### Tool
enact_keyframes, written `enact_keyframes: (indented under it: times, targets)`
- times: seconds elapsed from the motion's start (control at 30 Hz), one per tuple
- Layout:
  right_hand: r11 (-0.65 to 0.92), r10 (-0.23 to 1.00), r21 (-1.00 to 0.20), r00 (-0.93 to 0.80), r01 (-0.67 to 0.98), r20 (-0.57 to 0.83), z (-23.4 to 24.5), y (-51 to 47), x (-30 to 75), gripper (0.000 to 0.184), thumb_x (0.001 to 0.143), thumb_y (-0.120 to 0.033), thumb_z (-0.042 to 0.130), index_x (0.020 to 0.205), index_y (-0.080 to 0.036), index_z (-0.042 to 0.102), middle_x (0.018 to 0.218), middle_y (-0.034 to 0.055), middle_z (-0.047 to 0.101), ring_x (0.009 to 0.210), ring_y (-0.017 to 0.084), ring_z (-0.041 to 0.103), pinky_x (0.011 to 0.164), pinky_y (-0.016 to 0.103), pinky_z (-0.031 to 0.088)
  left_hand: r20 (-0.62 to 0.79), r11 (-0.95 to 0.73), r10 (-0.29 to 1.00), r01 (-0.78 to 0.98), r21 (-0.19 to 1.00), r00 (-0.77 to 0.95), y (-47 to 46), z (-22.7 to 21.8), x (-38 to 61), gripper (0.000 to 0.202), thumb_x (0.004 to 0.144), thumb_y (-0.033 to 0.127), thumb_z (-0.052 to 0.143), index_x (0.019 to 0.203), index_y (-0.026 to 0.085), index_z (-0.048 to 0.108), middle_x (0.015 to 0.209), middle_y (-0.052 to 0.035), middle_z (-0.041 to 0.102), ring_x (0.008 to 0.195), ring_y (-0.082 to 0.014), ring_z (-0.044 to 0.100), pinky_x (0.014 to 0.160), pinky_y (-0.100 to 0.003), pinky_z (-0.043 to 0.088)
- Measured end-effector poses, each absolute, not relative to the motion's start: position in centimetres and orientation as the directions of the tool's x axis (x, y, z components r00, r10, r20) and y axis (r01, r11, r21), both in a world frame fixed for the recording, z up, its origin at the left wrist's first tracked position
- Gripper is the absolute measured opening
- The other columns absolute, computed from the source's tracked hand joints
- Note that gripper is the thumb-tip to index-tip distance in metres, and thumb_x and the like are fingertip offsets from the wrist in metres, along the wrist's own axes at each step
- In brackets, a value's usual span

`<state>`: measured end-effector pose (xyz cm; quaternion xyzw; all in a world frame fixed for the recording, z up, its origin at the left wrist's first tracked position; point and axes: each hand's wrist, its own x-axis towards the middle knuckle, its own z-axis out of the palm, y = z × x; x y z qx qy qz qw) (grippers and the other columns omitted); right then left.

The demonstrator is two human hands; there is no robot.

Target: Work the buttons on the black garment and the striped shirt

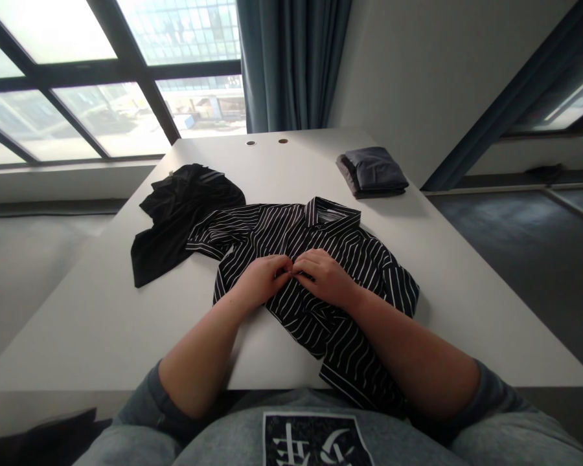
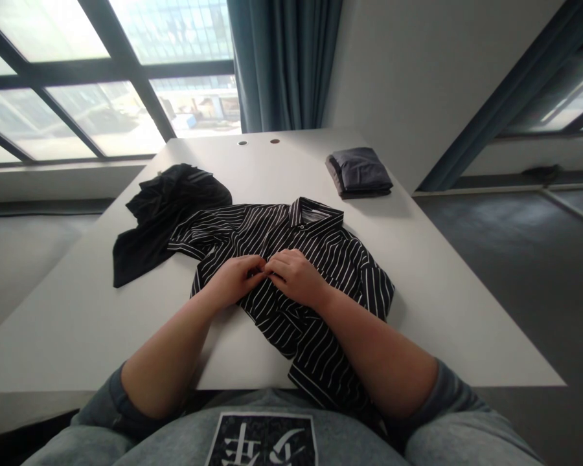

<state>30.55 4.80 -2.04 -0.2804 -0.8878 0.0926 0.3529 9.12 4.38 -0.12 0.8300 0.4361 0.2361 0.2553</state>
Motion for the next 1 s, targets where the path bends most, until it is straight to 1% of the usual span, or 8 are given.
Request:
enact_keyframes:
  times: [0.1, 0.23, 0.33, 0.43, 0.57, 0.73, 0.87, 1.0]
  targets:
    - [0.815, 0.579, -0.367, -0.592, 0.449, 0.561, -2.3, 4.9, 30.7, 0.003, 0.098, -0.019, 0.066, 0.100, -0.021, 0.065, 0.098, 0.0056, 0.073, 0.095, 0.023, 0.064, 0.091, 0.041, 0.047, 0.097, -0.421, 0.869, 0.620, 0.662, 0.486, 4.4, 0.3, 9.0, 0.005, 0.089, 0.017, 0.067, 0.086, 0.021, 0.068, 0.077, 0.0028, 0.068, 0.068, -0.0131, 0.058, 0.066, -0.025, 0.041]
    - [0.822, 0.569, -0.344, -0.632, 0.454, 0.526, -2.4, 5.3, 31.1, 0.005, 0.095, -0.019, 0.070, 0.094, -0.021, 0.065, 0.091, 0.0049, 0.070, 0.092, 0.023, 0.062, 0.089, 0.041, 0.047, 0.028, -0.419, 0.822, 0.572, 0.705, 0.569, 4.6, 1.0, 8.4, 0.003, 0.084, 0.018, 0.072, 0.086, 0.020, 0.070, 0.082, 0.0018, 0.067, 0.075, -0.0139, 0.059, 0.070, -0.025, 0.042]
    - [0.842, 0.538, -0.359, -0.675, 0.402, 0.505, -2.2, 5.3, 31.2, 0.007, 0.095, -0.016, 0.068, 0.092, -0.021, 0.065, 0.088, 0.0042, 0.068, 0.089, 0.023, 0.061, 0.087, 0.040, 0.048, -0.086, -0.372, 0.753, 0.530, 0.762, 0.653, 4.7, 1.3, 7.7, 0.010, 0.085, 0.027, 0.073, 0.083, 0.020, 0.067, 0.078, 0.0030, 0.061, 0.070, -0.0129, 0.054, 0.065, -0.025, 0.040]
    - [0.848, 0.519, -0.419, -0.668, 0.324, 0.533, -1.8, 5.1, 31.1, 0.007, 0.095, -0.015, 0.065, 0.095, -0.022, 0.064, 0.090, 0.0047, 0.069, 0.089, 0.022, 0.062, 0.087, 0.041, 0.051, -0.157, -0.270, 0.729, 0.489, 0.829, 0.667, 4.9, 1.0, 7.3, 0.020, 0.089, 0.038, 0.069, 0.083, 0.020, 0.063, 0.071, 0.0044, 0.055, 0.065, -0.0118, 0.047, 0.059, -0.024, 0.036]
    - [0.839, 0.517, -0.490, -0.630, 0.237, 0.580, -1.5, 4.9, 30.9, 0.008, 0.095, -0.018, 0.066, 0.101, -0.023, 0.065, 0.096, 0.0052, 0.071, 0.092, 0.022, 0.064, 0.088, 0.041, 0.055, -0.116, -0.195, 0.779, 0.415, 0.889, 0.616, 5.0, 0.3, 7.5, 0.025, 0.088, 0.042, 0.070, 0.082, 0.019, 0.063, 0.072, 0.0036, 0.057, 0.066, -0.0120, 0.049, 0.060, -0.024, 0.037]
    - [0.804, 0.570, -0.537, -0.586, 0.254, 0.576, -1.9, 5.0, 30.8, 0.006, 0.097, -0.018, 0.066, 0.095, -0.023, 0.064, 0.093, 0.0042, 0.071, 0.089, 0.021, 0.065, 0.085, 0.039, 0.056, -0.150, -0.085, 0.782, 0.341, 0.936, 0.605, 5.2, 0.0, 7.7, 0.019, 0.086, 0.037, 0.072, 0.086, 0.019, 0.066, 0.077, 0.0006, 0.067, 0.071, -0.0138, 0.059, 0.067, -0.026, 0.044]
    - [0.781, 0.606, -0.557, -0.562, 0.284, 0.563, -2.2, 5.0, 30.9, 0.006, 0.095, -0.017, 0.066, 0.095, -0.023, 0.064, 0.090, 0.0031, 0.070, 0.086, 0.020, 0.065, 0.084, 0.038, 0.056, -0.060, -0.170, 0.817, 0.339, 0.925, 0.573, 5.0, 0.1, 7.7, 0.012, 0.086, 0.030, 0.069, 0.085, 0.019, 0.065, 0.077, 0.0018, 0.063, 0.068, -0.0120, 0.055, 0.063, -0.024, 0.042]
    - [0.781, 0.609, -0.550, -0.553, 0.295, 0.568, -2.2, 4.9, 30.9, 0.011, 0.092, -0.016, 0.069, 0.099, -0.022, 0.065, 0.091, 0.0027, 0.071, 0.086, 0.019, 0.067, 0.086, 0.038, 0.056, 0.027, -0.237, 0.836, 0.317, 0.918, 0.548, 4.7, 0.2, 7.9, 0.007, 0.084, 0.022, 0.066, 0.081, 0.019, 0.062, 0.093, -0.0019, 0.070, 0.078, -0.0131, 0.061, 0.070, -0.025, 0.047]
